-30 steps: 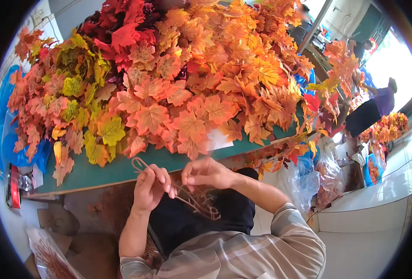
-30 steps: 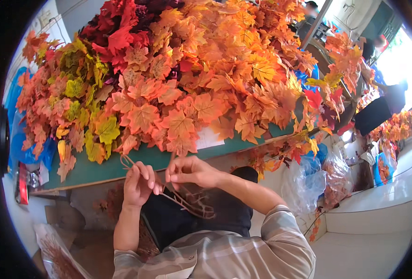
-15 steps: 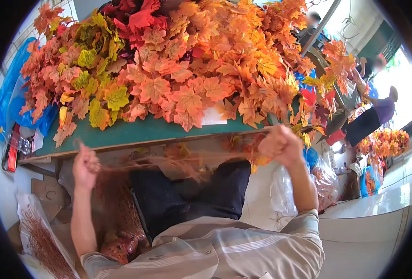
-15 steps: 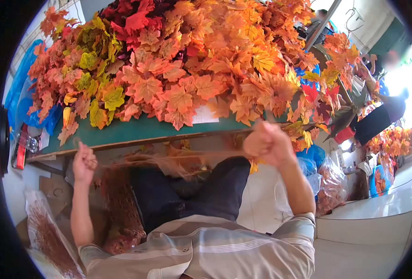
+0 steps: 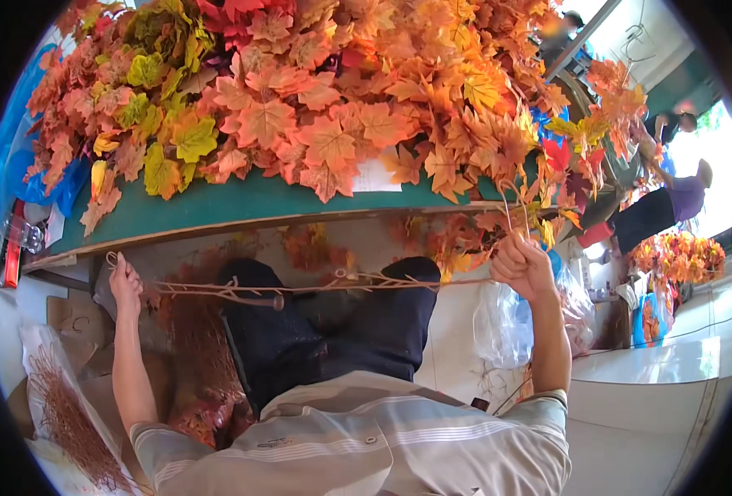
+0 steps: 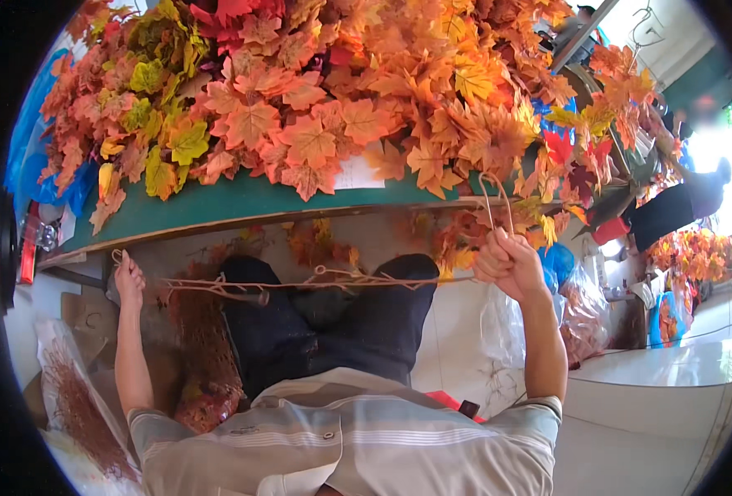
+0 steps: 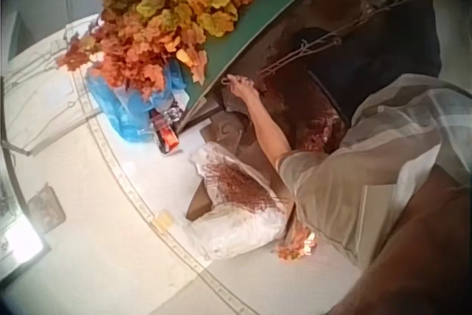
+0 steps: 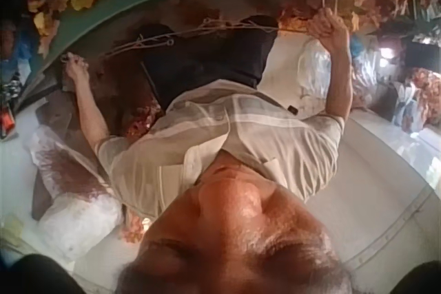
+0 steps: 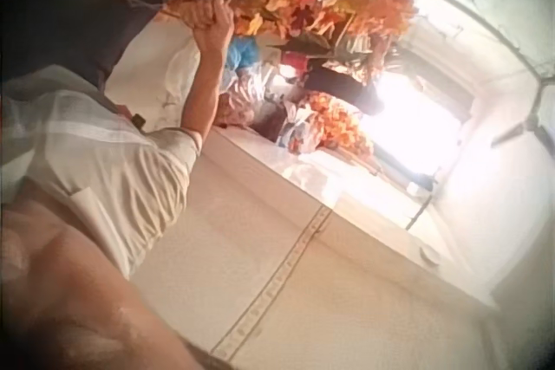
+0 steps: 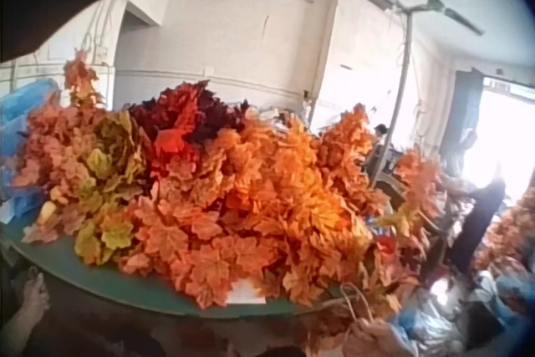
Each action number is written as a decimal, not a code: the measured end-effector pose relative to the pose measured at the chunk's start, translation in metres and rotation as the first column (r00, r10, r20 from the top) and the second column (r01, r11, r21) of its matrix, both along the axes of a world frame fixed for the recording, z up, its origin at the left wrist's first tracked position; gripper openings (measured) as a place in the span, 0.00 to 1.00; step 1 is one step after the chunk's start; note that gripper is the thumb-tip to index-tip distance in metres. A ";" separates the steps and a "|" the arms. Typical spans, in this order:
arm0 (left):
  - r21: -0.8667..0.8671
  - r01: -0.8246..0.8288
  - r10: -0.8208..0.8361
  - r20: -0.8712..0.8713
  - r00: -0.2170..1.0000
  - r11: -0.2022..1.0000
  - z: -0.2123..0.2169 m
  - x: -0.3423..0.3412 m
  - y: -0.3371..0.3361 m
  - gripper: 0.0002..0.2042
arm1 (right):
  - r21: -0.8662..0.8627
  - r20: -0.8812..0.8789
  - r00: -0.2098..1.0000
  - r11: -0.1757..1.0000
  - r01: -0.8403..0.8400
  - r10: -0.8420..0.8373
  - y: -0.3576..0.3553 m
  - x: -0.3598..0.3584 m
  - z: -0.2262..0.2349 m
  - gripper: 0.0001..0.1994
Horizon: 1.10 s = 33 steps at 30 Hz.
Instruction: The person attaches artificial maple leaves to a plastic branch frame by hand to create a decorative foliage piece.
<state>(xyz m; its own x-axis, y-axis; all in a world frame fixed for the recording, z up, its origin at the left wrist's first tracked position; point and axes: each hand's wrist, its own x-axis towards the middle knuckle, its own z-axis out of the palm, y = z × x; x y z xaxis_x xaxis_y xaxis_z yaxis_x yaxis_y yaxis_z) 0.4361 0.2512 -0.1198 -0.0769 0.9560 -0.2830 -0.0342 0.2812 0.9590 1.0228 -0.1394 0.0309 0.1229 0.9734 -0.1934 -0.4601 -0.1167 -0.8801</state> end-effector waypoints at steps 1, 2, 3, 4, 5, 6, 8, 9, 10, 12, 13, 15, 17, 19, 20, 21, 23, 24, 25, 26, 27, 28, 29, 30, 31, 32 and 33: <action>-0.031 -0.023 0.025 0.068 0.997 0.999 -0.007 0.001 0.002 0.19 | 0.023 -0.018 0.998 0.998 0.053 -0.052 0.000 -0.004 -0.010 0.22; -0.063 -0.043 0.051 0.133 0.990 0.997 -0.014 0.003 0.004 0.18 | 0.044 -0.038 0.994 0.993 0.106 -0.105 0.000 -0.008 -0.017 0.22; -0.119 0.009 0.011 0.172 0.985 0.993 -0.023 0.012 0.003 0.17 | 0.049 -0.050 0.990 0.989 0.137 -0.135 0.003 -0.015 -0.022 0.22; -0.133 0.068 -0.046 0.164 0.985 0.989 -0.039 0.015 0.000 0.17 | 0.041 -0.059 0.989 0.989 0.140 -0.138 0.009 -0.021 -0.027 0.22; -0.148 0.126 -0.103 0.157 0.982 0.981 -0.056 0.018 -0.002 0.16 | 0.028 -0.099 0.979 0.983 0.182 -0.179 0.015 -0.029 -0.034 0.22; -0.201 0.184 -0.171 0.084 0.982 0.962 -0.075 0.019 -0.006 0.17 | 0.015 -0.138 0.966 0.975 0.223 -0.219 0.022 -0.037 -0.041 0.21; -0.263 0.247 -0.253 0.012 0.967 0.932 -0.090 0.026 -0.009 0.20 | 0.034 -0.183 0.966 0.981 0.191 -0.181 0.032 -0.054 -0.048 0.21; -0.291 0.224 -0.285 -0.183 0.941 0.930 -0.092 0.033 -0.015 0.24 | 0.054 -0.229 0.964 0.987 0.154 -0.138 0.036 -0.060 -0.052 0.21; -0.314 0.201 -0.315 -0.372 0.873 0.928 -0.088 0.045 -0.023 0.29 | 0.075 -0.275 0.956 0.989 0.123 -0.098 0.037 -0.066 -0.056 0.21; -0.320 0.235 -0.375 -0.506 0.777 0.918 -0.071 0.052 -0.029 0.33 | 0.063 -0.272 0.957 0.990 0.125 -0.103 0.039 -0.075 -0.056 0.21; -0.291 0.376 -0.434 -0.813 0.388 0.880 -0.066 0.050 -0.032 0.31 | 0.088 -0.271 0.959 0.990 0.105 -0.078 0.042 -0.081 -0.055 0.21; -0.268 0.628 -0.354 -0.935 0.014 0.731 -0.015 0.082 -0.054 0.25 | 0.139 -0.310 0.950 0.988 0.065 -0.018 0.045 -0.087 -0.052 0.22; -0.058 0.757 -0.422 -0.857 0.297 0.650 0.011 0.123 -0.090 0.21 | 0.159 -0.328 0.945 0.986 0.056 0.000 0.050 -0.096 -0.048 0.22; 0.076 0.918 -0.608 -0.728 0.318 0.390 0.029 0.172 -0.126 0.20 | 0.181 -0.341 0.940 0.983 0.036 0.028 0.058 -0.104 -0.046 0.22; 0.119 0.951 -0.659 -0.696 0.285 0.285 0.034 0.195 -0.145 0.23 | 0.203 -0.376 0.925 0.979 0.022 0.058 0.062 -0.108 -0.046 0.22; 0.187 0.972 -0.643 -0.729 0.236 0.144 0.028 0.215 -0.158 0.28 | 0.225 -0.406 0.910 0.974 0.009 0.086 0.067 -0.113 -0.046 0.22; 0.253 0.966 -0.737 -0.662 0.136 -0.049 0.009 0.252 -0.179 0.33 | 0.228 -0.398 0.911 0.974 -0.013 0.106 0.075 -0.121 -0.045 0.22; 0.376 0.924 -0.779 -0.599 0.186 -0.068 -0.011 0.266 -0.188 0.25 | 0.228 -0.388 0.914 0.973 -0.029 0.118 0.076 -0.123 -0.044 0.22; 0.280 0.952 -0.792 -0.606 0.075 -0.125 -0.022 0.273 -0.190 0.19 | 0.224 -0.383 0.916 0.974 -0.032 0.118 0.074 -0.121 -0.043 0.22; 0.185 0.965 -0.798 -0.602 -0.037 -0.184 -0.031 0.277 -0.192 0.13 | 0.244 -0.356 0.929 0.970 -0.010 0.099 0.071 -0.119 -0.041 0.22; 0.195 0.964 -0.801 -0.598 -0.030 -0.181 -0.029 0.278 -0.195 0.13 | 0.264 -0.327 0.942 0.964 0.011 0.078 0.068 -0.114 -0.038 0.22; 0.270 0.955 -0.830 -0.556 0.051 -0.122 -0.025 0.274 -0.195 0.09 | 0.261 -0.320 0.945 0.965 0.014 0.073 0.061 -0.108 -0.037 0.22; 0.339 0.939 -0.852 -0.507 0.130 -0.058 -0.020 0.270 -0.195 0.06 | 0.267 -0.236 0.971 0.963 0.036 0.029 0.052 -0.101 -0.038 0.21; 0.341 0.938 -0.852 -0.509 0.127 -0.063 -0.008 0.265 -0.192 0.06 | 0.280 -0.154 0.988 0.958 0.063 -0.020 0.043 -0.095 -0.040 0.21; 0.234 0.971 -0.894 -0.425 0.143 0.044 0.007 0.258 -0.187 0.06 | 0.316 -0.105 0.992 0.944 0.093 -0.063 0.037 -0.087 -0.050 0.20; 0.112 0.983 -0.924 -0.340 0.174 0.144 0.019 0.251 -0.183 0.06 | 0.319 -0.109 0.992 0.943 0.091 -0.059 0.033 -0.087 -0.056 0.20; 0.228 0.950 -0.904 -0.324 0.279 0.211 0.024 0.242 -0.179 0.06 | 0.154 0.006 0.971 0.959 0.237 -0.241 0.032 -0.091 -0.061 0.18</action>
<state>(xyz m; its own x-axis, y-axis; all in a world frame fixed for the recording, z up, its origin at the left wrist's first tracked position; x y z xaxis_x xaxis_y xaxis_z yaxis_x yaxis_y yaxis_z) 0.6785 0.0727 -0.0959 0.9262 0.3767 -0.0170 0.1258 -0.2661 0.9557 0.9315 -0.1077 -0.0304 0.3582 0.9327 -0.0408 -0.4365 0.1287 -0.8905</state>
